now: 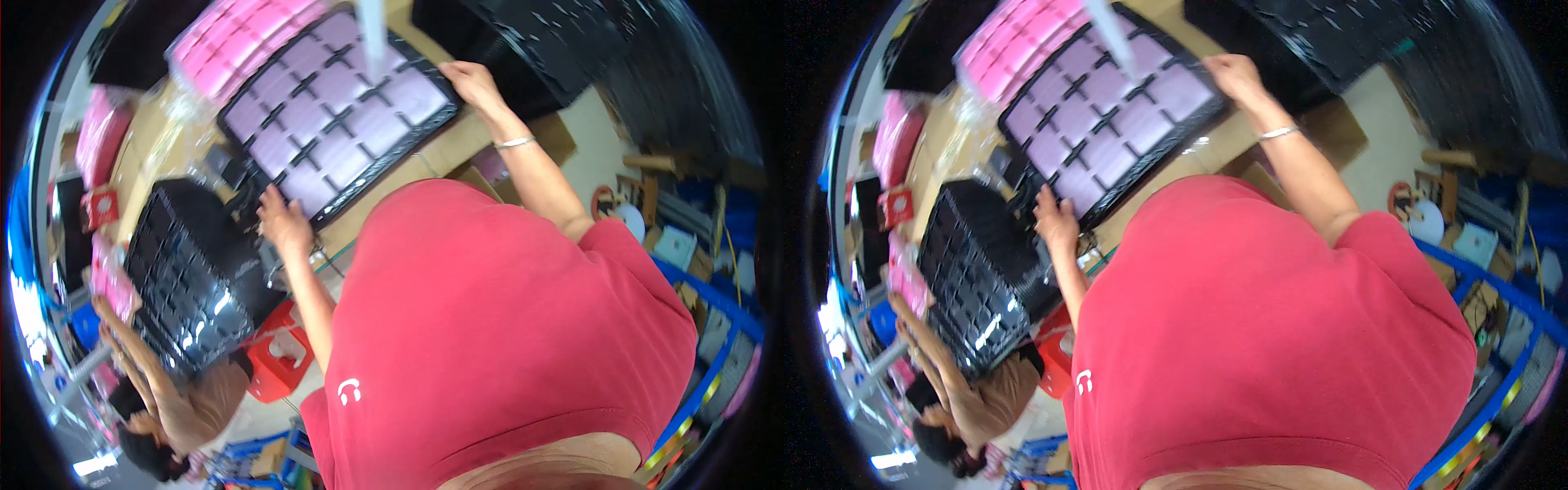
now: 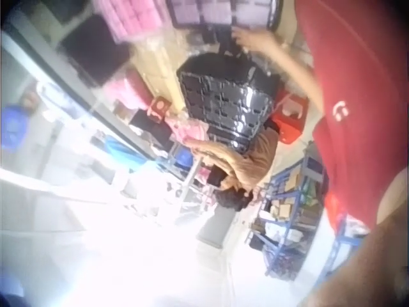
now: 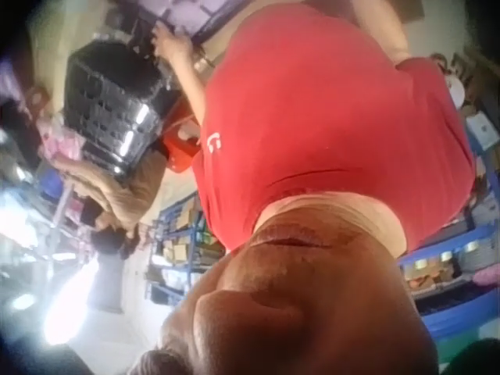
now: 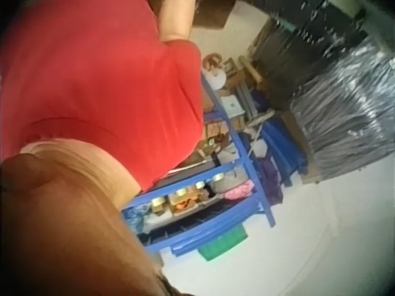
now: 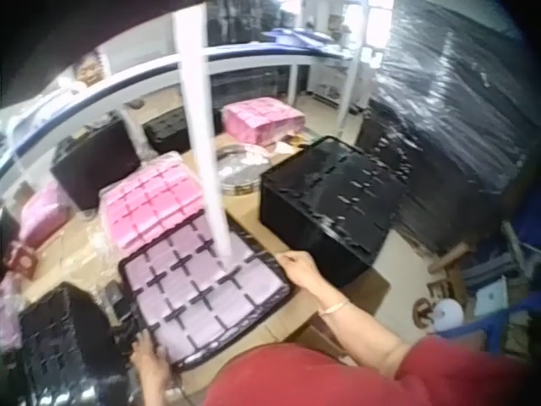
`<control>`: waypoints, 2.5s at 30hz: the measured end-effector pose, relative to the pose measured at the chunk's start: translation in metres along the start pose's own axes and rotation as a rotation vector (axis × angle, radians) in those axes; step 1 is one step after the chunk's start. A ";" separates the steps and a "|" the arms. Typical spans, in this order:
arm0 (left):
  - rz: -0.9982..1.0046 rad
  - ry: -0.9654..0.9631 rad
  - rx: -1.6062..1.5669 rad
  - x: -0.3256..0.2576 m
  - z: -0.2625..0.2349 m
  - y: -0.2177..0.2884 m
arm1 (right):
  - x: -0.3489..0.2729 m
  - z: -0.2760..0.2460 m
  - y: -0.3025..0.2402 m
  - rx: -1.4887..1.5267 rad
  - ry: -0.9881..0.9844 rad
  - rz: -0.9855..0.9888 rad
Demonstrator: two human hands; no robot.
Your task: The person places pink foam pads into black plastic grid lids by hand, then handles white plastic strips.
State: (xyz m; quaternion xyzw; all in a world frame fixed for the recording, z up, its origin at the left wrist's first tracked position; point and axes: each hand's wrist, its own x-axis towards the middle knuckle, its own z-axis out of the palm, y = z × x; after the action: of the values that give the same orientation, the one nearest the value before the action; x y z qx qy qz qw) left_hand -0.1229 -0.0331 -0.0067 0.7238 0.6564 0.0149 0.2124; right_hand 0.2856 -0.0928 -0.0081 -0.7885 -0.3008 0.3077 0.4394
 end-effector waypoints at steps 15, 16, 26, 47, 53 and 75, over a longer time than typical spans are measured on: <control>-0.026 0.159 0.246 -0.017 0.003 0.030 | -0.010 0.012 -0.027 -0.611 -0.113 -0.132; -0.021 0.162 0.242 -0.016 0.003 0.029 | -0.005 0.006 -0.021 -0.529 -0.186 -0.116; 0.009 0.191 0.151 -0.016 0.007 0.022 | -0.019 0.011 -0.031 -0.671 -0.163 -0.232; 0.097 0.586 -0.805 -0.034 -0.050 0.045 | -0.086 -0.176 -0.190 0.464 0.210 -0.659; 0.176 0.479 -0.961 -0.018 -0.062 0.056 | -0.151 -0.316 -0.201 0.258 0.605 -0.855; 0.181 0.185 -1.065 -0.045 -0.023 0.099 | -0.066 -0.137 -0.041 -0.931 0.396 -0.820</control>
State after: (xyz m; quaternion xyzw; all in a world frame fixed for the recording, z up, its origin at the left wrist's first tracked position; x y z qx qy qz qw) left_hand -0.0429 -0.0740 0.0579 0.5655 0.5089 0.4270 0.4887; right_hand 0.3385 -0.1933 0.1010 -0.7595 -0.5926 -0.1986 0.1806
